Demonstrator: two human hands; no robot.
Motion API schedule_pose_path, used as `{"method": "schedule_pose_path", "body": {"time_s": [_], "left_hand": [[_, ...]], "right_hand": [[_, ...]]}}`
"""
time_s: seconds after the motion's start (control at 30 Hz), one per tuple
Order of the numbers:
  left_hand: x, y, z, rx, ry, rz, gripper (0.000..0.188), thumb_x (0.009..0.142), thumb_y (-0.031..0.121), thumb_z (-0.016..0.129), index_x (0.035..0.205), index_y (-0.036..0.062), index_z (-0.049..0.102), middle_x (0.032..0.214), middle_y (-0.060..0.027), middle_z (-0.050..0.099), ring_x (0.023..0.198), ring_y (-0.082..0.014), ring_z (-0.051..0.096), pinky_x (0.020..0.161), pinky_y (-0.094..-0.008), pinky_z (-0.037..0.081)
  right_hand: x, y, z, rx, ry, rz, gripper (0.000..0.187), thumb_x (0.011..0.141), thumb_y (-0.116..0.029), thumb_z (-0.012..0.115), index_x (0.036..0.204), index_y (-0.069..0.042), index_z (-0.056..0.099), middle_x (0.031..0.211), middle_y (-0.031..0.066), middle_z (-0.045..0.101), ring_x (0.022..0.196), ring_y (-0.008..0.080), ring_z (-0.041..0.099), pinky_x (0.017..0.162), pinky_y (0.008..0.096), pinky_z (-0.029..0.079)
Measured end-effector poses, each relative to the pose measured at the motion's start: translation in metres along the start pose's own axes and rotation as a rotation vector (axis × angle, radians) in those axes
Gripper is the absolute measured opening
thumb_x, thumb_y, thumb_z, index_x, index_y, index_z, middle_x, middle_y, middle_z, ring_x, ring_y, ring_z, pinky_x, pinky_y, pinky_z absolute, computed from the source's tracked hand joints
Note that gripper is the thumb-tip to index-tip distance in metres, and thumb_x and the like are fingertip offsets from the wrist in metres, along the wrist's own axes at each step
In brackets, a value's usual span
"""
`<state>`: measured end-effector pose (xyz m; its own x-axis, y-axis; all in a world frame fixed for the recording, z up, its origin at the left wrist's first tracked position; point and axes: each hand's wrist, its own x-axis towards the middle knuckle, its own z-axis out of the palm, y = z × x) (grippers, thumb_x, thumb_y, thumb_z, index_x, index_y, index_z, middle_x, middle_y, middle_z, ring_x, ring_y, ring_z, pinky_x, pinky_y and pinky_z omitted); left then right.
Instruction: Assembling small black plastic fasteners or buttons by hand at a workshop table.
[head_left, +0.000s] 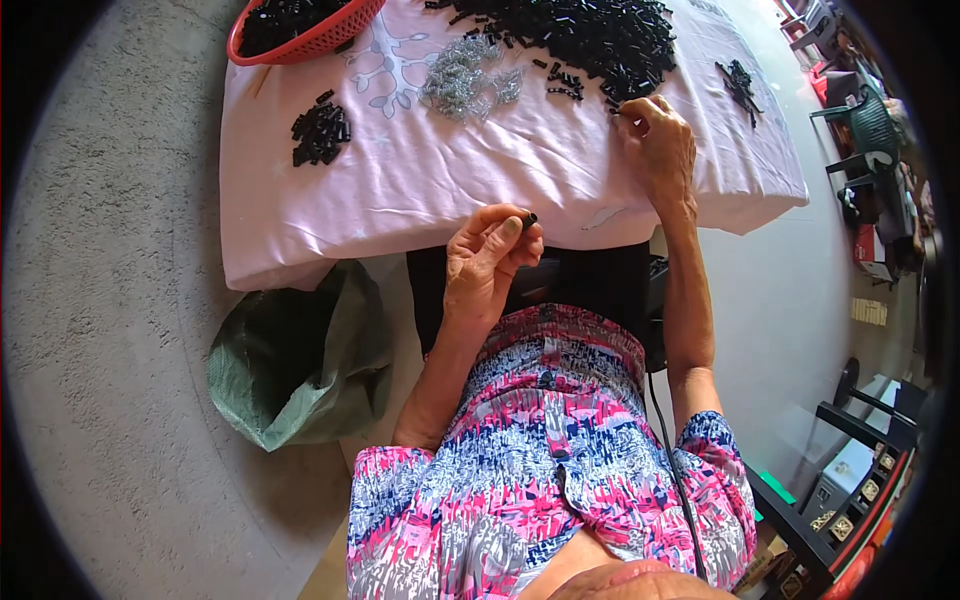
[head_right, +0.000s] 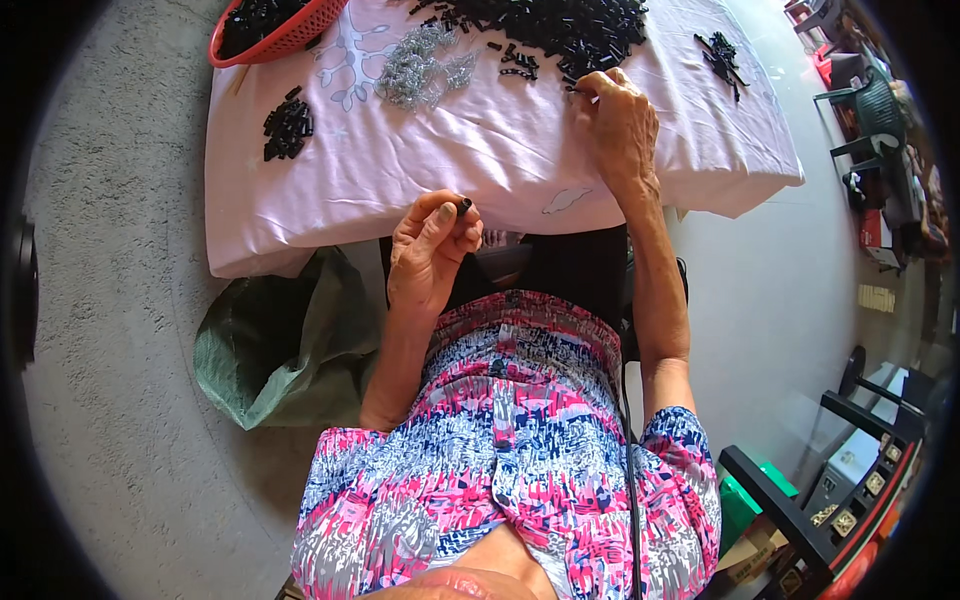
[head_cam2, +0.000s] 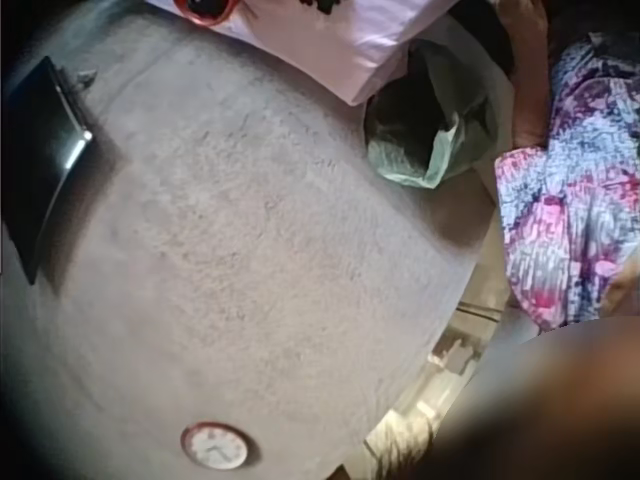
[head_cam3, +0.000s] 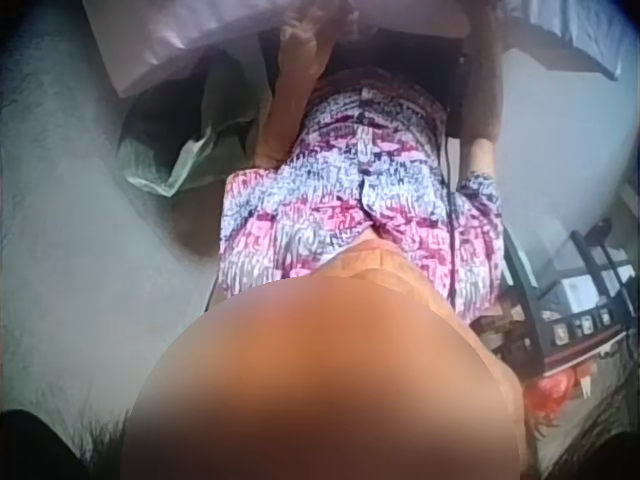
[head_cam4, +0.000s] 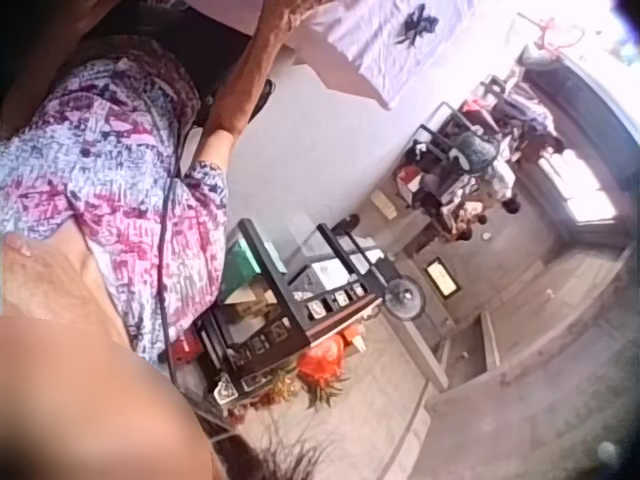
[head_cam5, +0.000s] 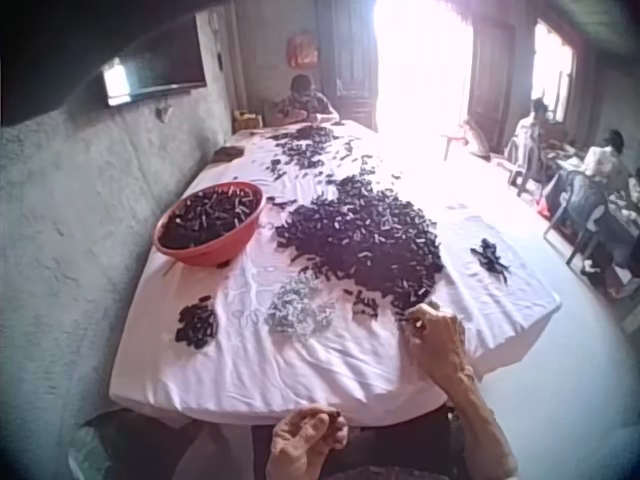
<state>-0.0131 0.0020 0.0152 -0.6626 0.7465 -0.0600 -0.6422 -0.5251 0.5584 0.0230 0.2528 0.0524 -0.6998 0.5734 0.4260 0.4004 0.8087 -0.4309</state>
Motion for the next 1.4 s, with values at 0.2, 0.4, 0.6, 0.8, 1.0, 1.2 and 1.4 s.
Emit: {"method": "schedule_pose_path", "body": {"time_s": [0.2,0.4,0.6,0.8,1.0,1.2,1.4], "left_hand": [[-0.001,0.003,0.005,-0.057,0.013,-0.014,0.018,0.094,0.008,0.060,0.110,0.0005,0.063,0.096,-0.0128,0.068,0.082,-0.0177,0.067,0.075,-0.0275,0.057],[0.000,0.001,-0.003,-0.135,-0.050,-0.027,0.021,0.095,0.006,0.056,0.115,-0.0012,0.061,0.104,-0.0150,0.063,0.091,-0.0217,0.062,0.080,-0.0297,0.053],[-0.004,0.001,0.002,0.006,-0.015,-0.012,0.020,0.096,0.007,0.056,0.113,-0.0018,0.060,0.099,-0.0125,0.064,0.087,-0.0176,0.062,0.077,-0.0278,0.052],[-0.009,0.001,0.013,0.350,0.051,0.115,0.015,0.093,0.007,0.062,0.106,-0.0002,0.064,0.087,-0.0073,0.066,0.075,-0.0114,0.064,0.069,-0.0230,0.052],[-0.011,0.000,0.015,0.497,0.062,0.171,0.011,0.093,0.004,0.061,0.102,-0.0014,0.065,0.081,-0.0067,0.066,0.070,-0.0103,0.063,0.064,-0.0216,0.051],[-0.012,0.000,0.019,0.494,0.072,0.182,0.010,0.092,0.002,0.060,0.101,-0.0018,0.065,0.082,-0.0068,0.067,0.072,-0.0109,0.065,0.065,-0.0224,0.053],[-0.013,0.002,0.023,0.517,0.065,0.145,0.011,0.092,0.000,0.061,0.101,-0.0023,0.065,0.084,-0.0069,0.067,0.074,-0.0113,0.065,0.069,-0.0233,0.055]], "right_hand": [[-0.022,-0.013,-0.009,0.257,0.070,-0.086,0.014,0.078,-0.005,0.064,0.092,-0.003,0.066,0.084,0.0096,0.068,0.071,0.0202,0.068,0.064,0.0312,0.053],[-0.079,-0.055,-0.042,1.200,-0.413,0.193,0.018,0.080,0.007,0.060,0.097,0.005,0.065,0.084,0.0048,0.066,0.076,0.0106,0.063,0.070,0.0228,0.050],[-0.100,-0.066,-0.033,1.314,-0.426,0.291,0.015,0.081,0.008,0.064,0.096,0.005,0.065,0.083,0.0039,0.066,0.072,0.0085,0.062,0.064,0.0204,0.050],[-0.105,-0.062,-0.027,1.249,-0.362,0.079,0.018,0.079,0.013,0.061,0.096,0.007,0.064,0.088,0.0062,0.063,0.078,0.0095,0.061,0.068,0.0202,0.050],[-0.108,-0.059,-0.024,1.250,-0.353,0.037,0.020,0.077,0.016,0.059,0.096,0.009,0.063,0.094,0.0093,0.062,0.086,0.0115,0.061,0.076,0.0213,0.050],[-0.114,-0.059,-0.022,1.277,-0.354,0.137,0.022,0.076,0.016,0.059,0.095,0.008,0.063,0.095,0.0085,0.061,0.088,0.0115,0.063,0.080,0.0216,0.051],[-0.114,-0.057,-0.017,1.229,-0.313,0.039,0.023,0.075,0.017,0.060,0.095,0.007,0.064,0.095,0.0079,0.061,0.085,0.0105,0.062,0.076,0.0212,0.051]]}}
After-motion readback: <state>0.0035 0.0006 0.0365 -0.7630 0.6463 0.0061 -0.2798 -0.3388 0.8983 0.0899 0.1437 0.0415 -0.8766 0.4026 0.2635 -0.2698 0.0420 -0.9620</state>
